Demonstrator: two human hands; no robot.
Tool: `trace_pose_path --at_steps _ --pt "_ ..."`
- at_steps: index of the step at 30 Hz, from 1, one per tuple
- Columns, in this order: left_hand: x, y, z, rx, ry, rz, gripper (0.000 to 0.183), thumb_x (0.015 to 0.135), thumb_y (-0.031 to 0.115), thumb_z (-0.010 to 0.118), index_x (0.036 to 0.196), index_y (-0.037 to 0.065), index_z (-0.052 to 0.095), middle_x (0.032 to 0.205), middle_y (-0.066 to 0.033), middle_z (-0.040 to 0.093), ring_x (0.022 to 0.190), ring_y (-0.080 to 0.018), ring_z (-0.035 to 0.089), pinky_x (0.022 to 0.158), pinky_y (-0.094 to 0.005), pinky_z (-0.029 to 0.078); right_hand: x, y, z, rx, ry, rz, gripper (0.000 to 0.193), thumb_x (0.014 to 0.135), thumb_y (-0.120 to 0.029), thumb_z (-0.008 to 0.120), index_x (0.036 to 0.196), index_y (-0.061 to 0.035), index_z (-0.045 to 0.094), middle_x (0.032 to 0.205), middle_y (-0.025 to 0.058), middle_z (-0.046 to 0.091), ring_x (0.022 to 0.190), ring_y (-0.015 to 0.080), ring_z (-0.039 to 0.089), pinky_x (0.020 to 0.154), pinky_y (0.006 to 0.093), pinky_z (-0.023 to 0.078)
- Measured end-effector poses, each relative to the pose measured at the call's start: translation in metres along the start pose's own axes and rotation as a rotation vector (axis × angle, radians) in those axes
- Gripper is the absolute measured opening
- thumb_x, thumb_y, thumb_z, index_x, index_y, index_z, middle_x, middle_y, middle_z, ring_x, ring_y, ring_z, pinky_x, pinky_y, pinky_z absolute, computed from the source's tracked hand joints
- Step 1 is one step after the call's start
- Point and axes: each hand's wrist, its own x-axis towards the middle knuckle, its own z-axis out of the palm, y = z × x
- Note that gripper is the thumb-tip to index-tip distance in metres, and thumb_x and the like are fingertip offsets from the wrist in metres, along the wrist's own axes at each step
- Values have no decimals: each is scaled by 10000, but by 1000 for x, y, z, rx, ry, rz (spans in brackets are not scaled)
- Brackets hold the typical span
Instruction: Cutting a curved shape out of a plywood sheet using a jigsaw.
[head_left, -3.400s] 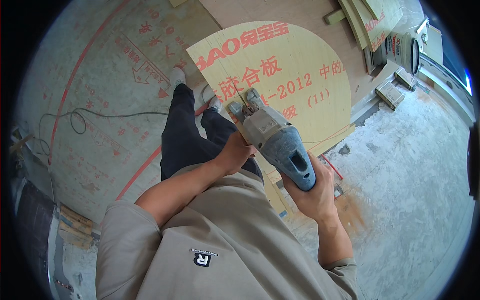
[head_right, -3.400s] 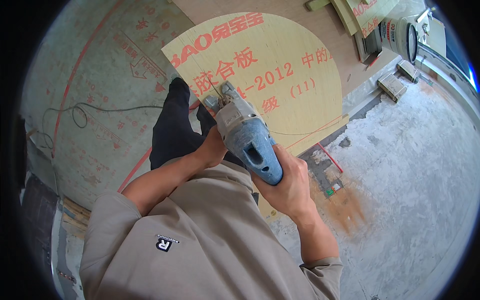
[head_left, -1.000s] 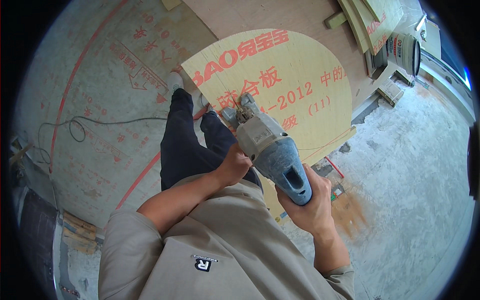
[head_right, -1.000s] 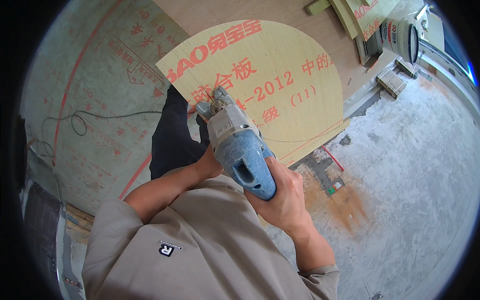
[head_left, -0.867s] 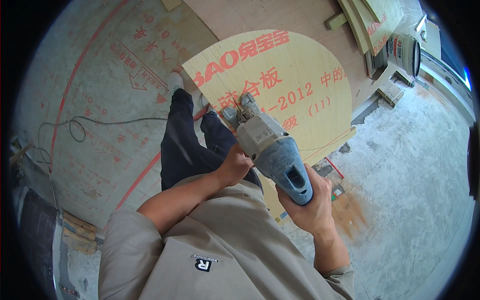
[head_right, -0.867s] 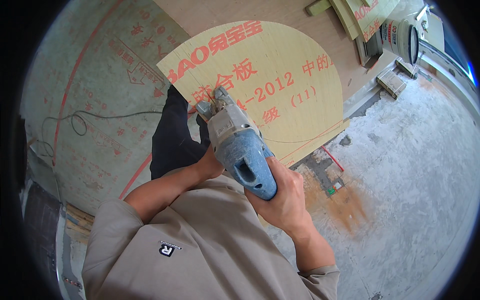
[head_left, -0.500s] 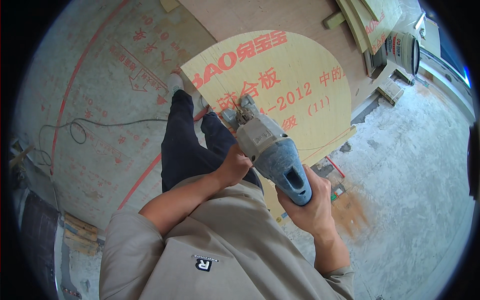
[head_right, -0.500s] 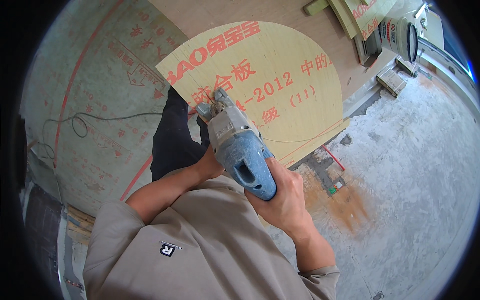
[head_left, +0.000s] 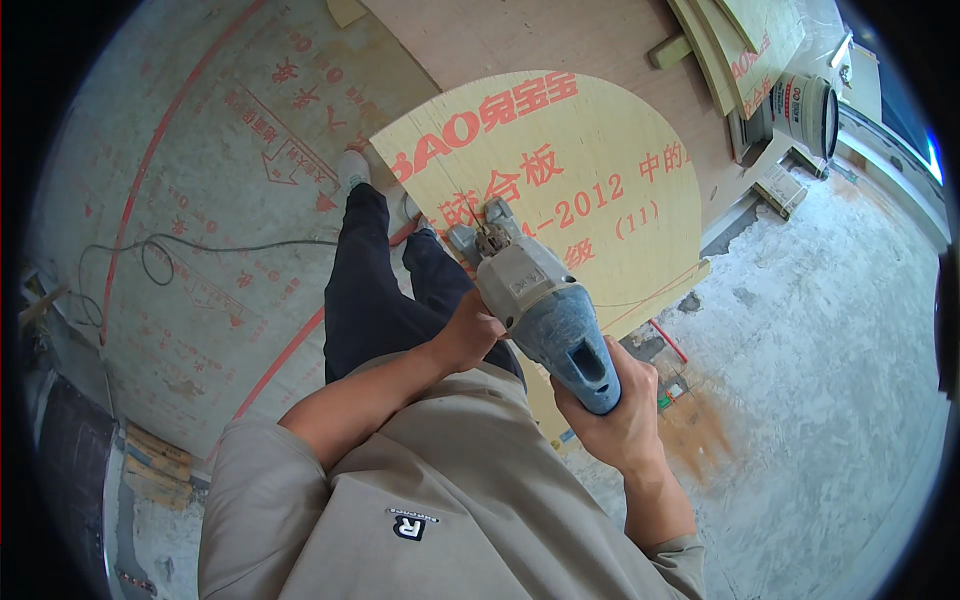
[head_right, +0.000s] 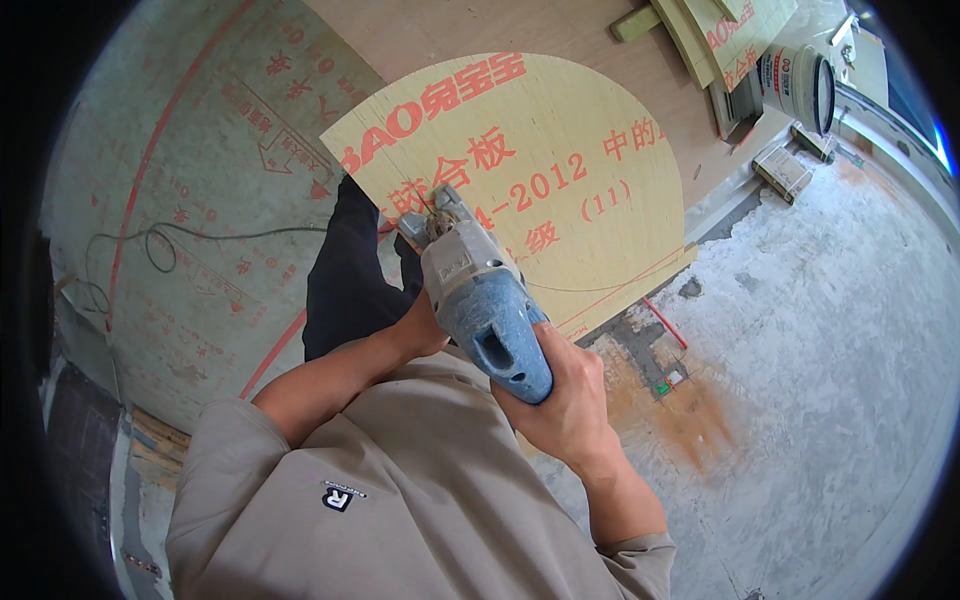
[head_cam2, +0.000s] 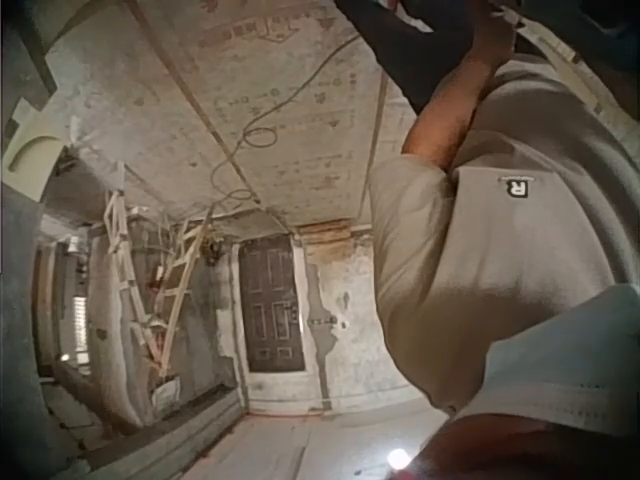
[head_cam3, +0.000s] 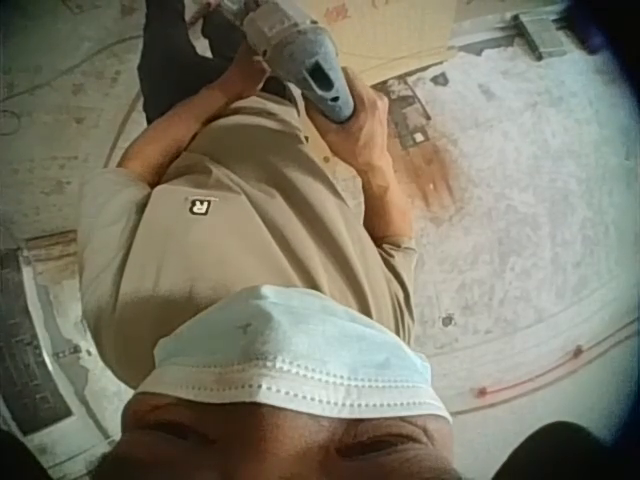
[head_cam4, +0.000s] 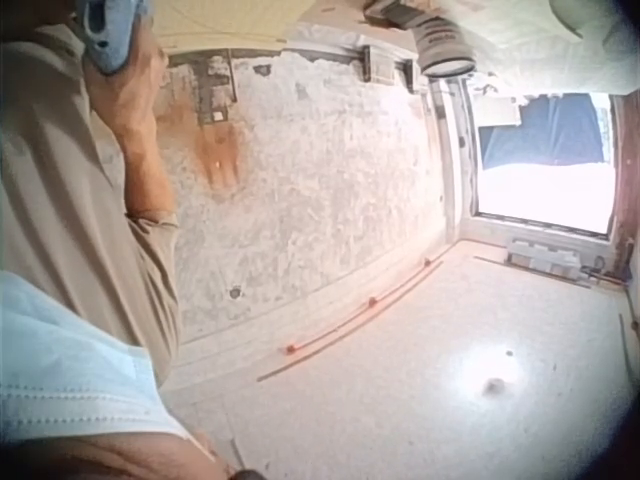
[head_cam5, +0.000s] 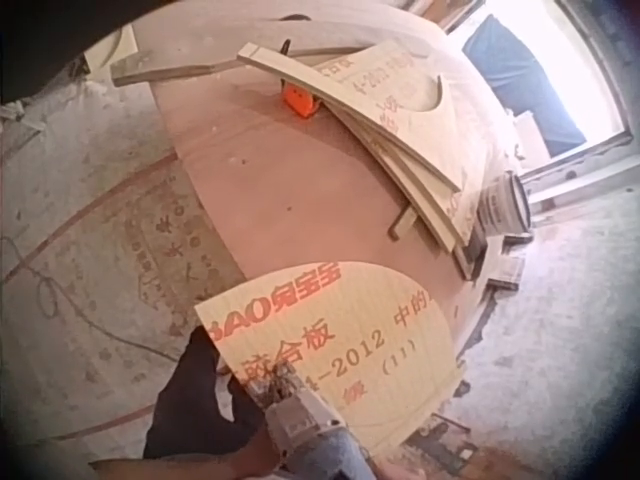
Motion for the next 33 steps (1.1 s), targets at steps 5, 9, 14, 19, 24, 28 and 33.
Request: trace_pose_path --at_steps 5,9,14,19,24,28,33 --pt "4 -3 -5 -40 -76 28 441 873 -115 626 1291 16 682 1204 -42 721 1084 -126 657 915 -321 551 3 -4 2 7 28 -14 259 787 -49 812 1006 12 689 802 156 696 687 302 717 688 363 554" --pt "-2 -6 -3 -6 -47 63 462 871 -133 603 1302 14 675 1219 -41 719 1118 -129 655 960 -327 541 4 -6 2 -15 14 -16 254 787 -55 813 997 11 685 796 158 687 676 316 707 677 370 548" --pt "8 -20 -12 -44 -70 44 560 855 -166 543 1373 29 629 1308 -43 684 1242 -136 615 1051 -332 505 5 -9 4 -23 47 -20 239 789 -61 812 972 9 675 780 158 671 654 336 686 662 379 540" --pt "16 -33 -21 -104 -186 111 692 802 -171 458 1454 41 543 1423 -52 612 1352 -161 555 1133 -345 450 5 -11 4 -13 43 3 234 785 -62 813 956 10 670 768 159 666 648 335 682 662 375 539" --pt "14 -30 -25 27 -211 106 709 798 -162 463 1472 51 519 1432 -58 600 1367 -172 545 1145 -357 443 6 -13 4 -20 62 0 236 785 -63 812 959 13 671 775 160 673 656 331 690 669 374 544" --pt "14 -31 -25 35 -249 256 472 1071 273 678 1487 113 526 1414 -70 622 1301 -172 595 1143 -396 492 7 -14 4 -20 42 4 260 787 -59 809 1005 19 692 803 165 698 689 329 718 688 375 555" --pt "17 -39 -29 88 -246 216 565 953 57 589 1506 90 479 1449 -75 583 1368 -185 541 1174 -392 443 8 -16 5 -5 55 8 278 795 -58 808 1038 22 700 832 171 719 718 330 738 710 371 566"
